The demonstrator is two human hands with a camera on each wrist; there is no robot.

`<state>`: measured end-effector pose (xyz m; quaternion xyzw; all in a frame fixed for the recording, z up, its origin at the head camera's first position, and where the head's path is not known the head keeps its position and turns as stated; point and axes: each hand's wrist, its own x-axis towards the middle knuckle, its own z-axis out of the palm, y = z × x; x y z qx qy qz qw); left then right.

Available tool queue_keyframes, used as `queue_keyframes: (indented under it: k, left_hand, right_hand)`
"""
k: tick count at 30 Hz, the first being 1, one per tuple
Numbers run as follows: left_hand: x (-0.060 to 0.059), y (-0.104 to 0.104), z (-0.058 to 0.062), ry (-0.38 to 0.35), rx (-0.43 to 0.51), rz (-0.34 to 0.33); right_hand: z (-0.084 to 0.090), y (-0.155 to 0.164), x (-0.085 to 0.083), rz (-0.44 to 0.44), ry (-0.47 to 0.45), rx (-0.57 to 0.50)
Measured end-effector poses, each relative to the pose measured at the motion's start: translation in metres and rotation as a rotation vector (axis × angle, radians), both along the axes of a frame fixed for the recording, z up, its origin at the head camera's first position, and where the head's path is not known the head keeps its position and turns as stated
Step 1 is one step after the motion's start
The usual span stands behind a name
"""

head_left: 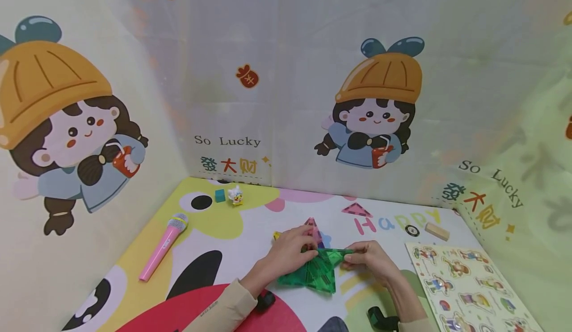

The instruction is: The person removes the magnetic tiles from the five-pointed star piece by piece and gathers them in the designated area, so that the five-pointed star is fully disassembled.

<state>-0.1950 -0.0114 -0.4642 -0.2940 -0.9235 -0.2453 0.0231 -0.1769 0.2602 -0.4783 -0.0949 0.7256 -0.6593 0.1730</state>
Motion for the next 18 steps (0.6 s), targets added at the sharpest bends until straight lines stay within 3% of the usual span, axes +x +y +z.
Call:
queue_keyframes:
  k: [10,18]
  left_hand:
    - [-0.001,-0.002,0.0,0.029,0.014,-0.016]
    - [-0.001,0.001,-0.002,0.034,0.007,-0.02]
  right_hand:
    - [0.007,0.005,-0.002,-0.082,-0.032,-0.045]
    - [0.01,0.013,-0.005,-0.302,-0.038,-0.001]
